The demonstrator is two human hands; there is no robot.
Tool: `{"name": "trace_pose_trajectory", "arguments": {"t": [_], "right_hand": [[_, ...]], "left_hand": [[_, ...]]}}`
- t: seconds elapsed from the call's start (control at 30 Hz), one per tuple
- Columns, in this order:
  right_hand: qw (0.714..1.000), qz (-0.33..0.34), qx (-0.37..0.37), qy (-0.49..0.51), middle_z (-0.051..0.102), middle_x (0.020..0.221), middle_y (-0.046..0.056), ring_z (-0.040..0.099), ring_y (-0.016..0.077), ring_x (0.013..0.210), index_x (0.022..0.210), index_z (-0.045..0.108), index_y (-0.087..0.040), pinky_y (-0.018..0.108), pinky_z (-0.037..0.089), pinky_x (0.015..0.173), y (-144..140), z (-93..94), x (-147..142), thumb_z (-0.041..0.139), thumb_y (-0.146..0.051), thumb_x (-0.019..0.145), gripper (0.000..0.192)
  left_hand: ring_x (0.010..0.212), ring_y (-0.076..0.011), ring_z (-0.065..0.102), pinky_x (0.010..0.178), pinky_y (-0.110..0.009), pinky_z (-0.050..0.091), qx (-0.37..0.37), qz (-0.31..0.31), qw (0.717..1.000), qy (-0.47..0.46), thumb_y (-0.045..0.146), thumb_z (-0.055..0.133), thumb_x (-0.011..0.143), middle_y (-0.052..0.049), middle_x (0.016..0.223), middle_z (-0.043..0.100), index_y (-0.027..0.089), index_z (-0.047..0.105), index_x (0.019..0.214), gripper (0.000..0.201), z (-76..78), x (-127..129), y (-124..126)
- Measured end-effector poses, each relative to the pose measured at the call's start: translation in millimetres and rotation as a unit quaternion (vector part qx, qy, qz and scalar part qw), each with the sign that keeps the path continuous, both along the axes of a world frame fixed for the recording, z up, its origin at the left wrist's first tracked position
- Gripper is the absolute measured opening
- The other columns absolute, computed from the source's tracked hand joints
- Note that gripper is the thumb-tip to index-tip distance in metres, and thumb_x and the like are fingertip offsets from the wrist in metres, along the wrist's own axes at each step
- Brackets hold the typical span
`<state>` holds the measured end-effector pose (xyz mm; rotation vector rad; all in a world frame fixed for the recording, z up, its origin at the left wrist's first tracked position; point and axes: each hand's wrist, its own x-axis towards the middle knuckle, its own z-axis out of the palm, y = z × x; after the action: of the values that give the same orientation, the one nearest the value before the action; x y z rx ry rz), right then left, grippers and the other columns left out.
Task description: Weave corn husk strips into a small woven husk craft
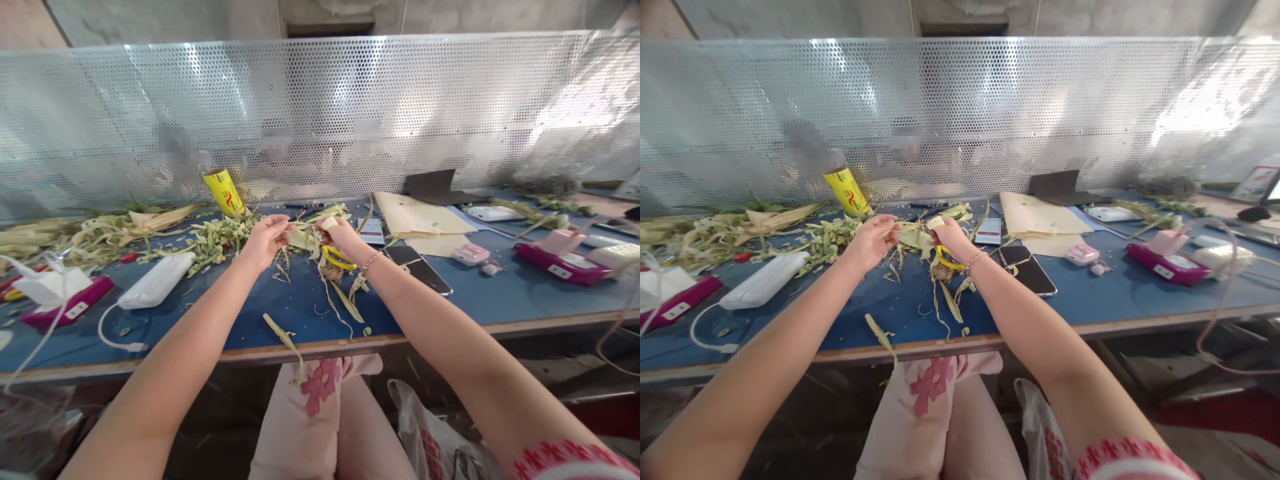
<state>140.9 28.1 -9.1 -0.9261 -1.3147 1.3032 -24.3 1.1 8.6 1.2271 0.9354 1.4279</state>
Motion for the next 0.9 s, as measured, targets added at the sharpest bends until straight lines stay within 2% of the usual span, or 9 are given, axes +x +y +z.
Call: {"name": "trace_pose_trajectory", "arguments": {"t": [0.07, 0.13, 0.3, 0.5, 0.57, 0.7, 0.77, 0.9], "right_hand": [[1.0, -0.005, 0.003, -0.017, 0.038, 0.048, -0.006, 0.034, 0.0041, 0.041, 0.058, 0.046, -0.017, 0.018, 0.034, 0.044, 0, -1.4, -1, 0.045, -0.015, 0.07, 0.011], [0.999, -0.003, 0.023, -0.034, 0.038, 0.049, -0.006, 0.034, 0.0043, 0.042, 0.058, 0.045, -0.017, 0.019, 0.035, 0.046, -2, -2.7, -3, 0.045, -0.015, 0.068, 0.011], [0.995, 0.02, 0.064, -0.071, 0.04, 0.049, -0.005, 0.036, 0.0051, 0.044, 0.06, 0.046, -0.017, 0.018, 0.035, 0.046, -8, -3.6, -6, 0.044, -0.017, 0.068, 0.008], [0.995, 0.025, 0.068, -0.071, 0.04, 0.051, -0.005, 0.037, 0.0063, 0.046, 0.061, 0.046, -0.017, 0.021, 0.036, 0.048, -3, -5.9, -7, 0.047, -0.019, 0.068, 0.007], [0.994, 0.007, 0.081, -0.075, 0.042, 0.055, -0.004, 0.04, 0.0071, 0.05, 0.064, 0.047, -0.018, 0.021, 0.037, 0.051, 2, -7.0, -6, 0.049, -0.019, 0.066, 0.004], [0.987, -0.088, 0.121, -0.063, 0.046, 0.066, -0.004, 0.041, 0.0076, 0.059, 0.074, 0.051, -0.018, 0.02, 0.035, 0.053, 8, -4.5, -2, 0.053, -0.022, 0.066, 0.01], [0.99, -0.097, 0.097, -0.019, 0.045, 0.066, -0.004, 0.041, 0.0069, 0.057, 0.075, 0.05, -0.018, 0.019, 0.034, 0.052, 9, -1.4, 1, 0.051, -0.024, 0.068, 0.009], [0.995, -0.058, 0.033, 0.071, 0.042, 0.063, -0.005, 0.042, 0.005, 0.051, 0.077, 0.047, -0.017, 0.02, 0.038, 0.053, 9, 2.3, 2, 0.043, -0.022, 0.074, 0.006]], "left_hand": [[0.055, -0.0065, 0.054, 0.058, -0.021, 0.043, -0.001, -0.024, 0.998, -0.058, 0.019, 0.066, 0.062, 0.0, 0.07, 0.064, 0.016, 0.058, 0.071, 0.012, 2.7, 0, -2], [0.06, -0.0064, 0.055, 0.06, -0.02, 0.044, 0.017, -0.035, 0.997, -0.07, 0.019, 0.067, 0.062, 0.0, 0.075, 0.065, 0.016, 0.06, 0.071, 0.012, 2.4, 1, -3], [0.052, -0.0042, 0.051, 0.054, -0.019, 0.043, 0.0, -0.057, 0.998, -0.011, 0.025, 0.069, 0.063, 0.0, 0.069, 0.062, 0.015, 0.063, 0.081, 0.022, -8.4, 6, 0], [0.058, -0.0081, 0.056, 0.061, -0.024, 0.046, -0.011, -0.04, 0.998, 0.038, 0.038, 0.062, 0.07, -0.002, 0.069, 0.063, 0.015, 0.06, 0.074, 0.024, -14.4, 8, 3], [0.058, -0.0091, 0.056, 0.062, -0.025, 0.047, -0.016, -0.026, 0.998, 0.049, 0.041, 0.06, 0.071, -0.002, 0.068, 0.062, 0.016, 0.057, 0.07, 0.026, -13.8, 7, 3], [0.053, -0.0073, 0.051, 0.059, -0.024, 0.045, -0.002, -0.002, 0.999, 0.053, 0.042, 0.059, 0.072, 0.001, 0.064, 0.057, 0.016, 0.053, 0.065, 0.027, -12.3, 6, 4], [0.052, -0.0064, 0.049, 0.057, -0.022, 0.043, 0.007, 0.004, 0.999, 0.046, 0.039, 0.059, 0.071, 0.002, 0.063, 0.054, 0.016, 0.053, 0.063, 0.025, -11.5, 6, 3], [0.055, -0.0074, 0.05, 0.06, -0.023, 0.043, -0.011, -0.011, 0.999, 0.041, 0.034, 0.058, 0.07, 0.002, 0.061, 0.052, 0.016, 0.051, 0.06, 0.022, -10.2, 6, 2]]}}
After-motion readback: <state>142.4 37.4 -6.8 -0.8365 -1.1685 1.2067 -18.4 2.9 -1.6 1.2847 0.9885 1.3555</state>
